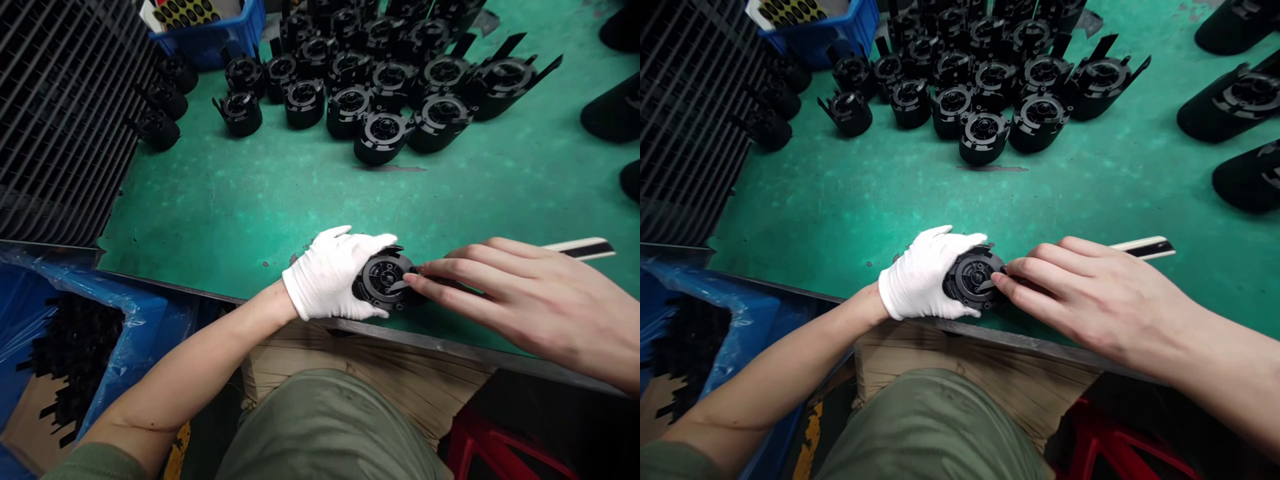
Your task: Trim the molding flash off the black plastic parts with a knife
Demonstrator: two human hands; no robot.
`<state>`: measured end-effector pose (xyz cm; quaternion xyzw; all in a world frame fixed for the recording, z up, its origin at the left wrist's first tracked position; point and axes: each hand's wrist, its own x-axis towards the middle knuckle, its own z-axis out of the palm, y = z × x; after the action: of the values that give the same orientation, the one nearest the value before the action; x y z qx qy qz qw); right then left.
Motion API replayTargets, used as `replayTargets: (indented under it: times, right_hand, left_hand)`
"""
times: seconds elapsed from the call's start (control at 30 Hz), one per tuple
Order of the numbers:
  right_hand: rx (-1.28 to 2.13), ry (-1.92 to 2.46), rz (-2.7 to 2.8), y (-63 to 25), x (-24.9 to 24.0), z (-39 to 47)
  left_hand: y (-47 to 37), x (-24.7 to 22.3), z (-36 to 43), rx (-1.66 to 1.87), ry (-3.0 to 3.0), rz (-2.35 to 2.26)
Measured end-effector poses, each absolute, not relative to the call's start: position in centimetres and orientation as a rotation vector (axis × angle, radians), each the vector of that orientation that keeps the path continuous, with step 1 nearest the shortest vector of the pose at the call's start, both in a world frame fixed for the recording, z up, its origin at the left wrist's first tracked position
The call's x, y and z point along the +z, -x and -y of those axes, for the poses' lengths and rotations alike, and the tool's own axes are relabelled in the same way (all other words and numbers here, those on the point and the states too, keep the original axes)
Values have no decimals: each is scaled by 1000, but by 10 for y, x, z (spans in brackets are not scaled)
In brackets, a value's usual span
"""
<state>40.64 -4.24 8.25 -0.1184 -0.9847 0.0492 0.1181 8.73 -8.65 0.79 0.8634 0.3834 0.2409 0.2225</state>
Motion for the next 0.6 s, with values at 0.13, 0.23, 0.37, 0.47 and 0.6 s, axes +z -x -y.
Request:
replayTargets:
  times: [0.13,0.23,0.37,0.47,0.6]
  right_hand:
    - [147,346,2829,-406,83,45]
    - [314,436,2812,-406,83,45]
    - [421,496,2787,-405,84,41]
    - [453,485,2787,-404,86,39]
    - [472,560,2801,-408,85,39]
  left_hand:
    - [-88,9,86,606,-2354,-1082]
    - [-88,9,85,608,-2356,-1079]
    - [-88,8,85,619,-2365,-1070]
    - [-88,7,85,593,-2353,-1091]
    - [-89,6,85,603,-2352,-1087]
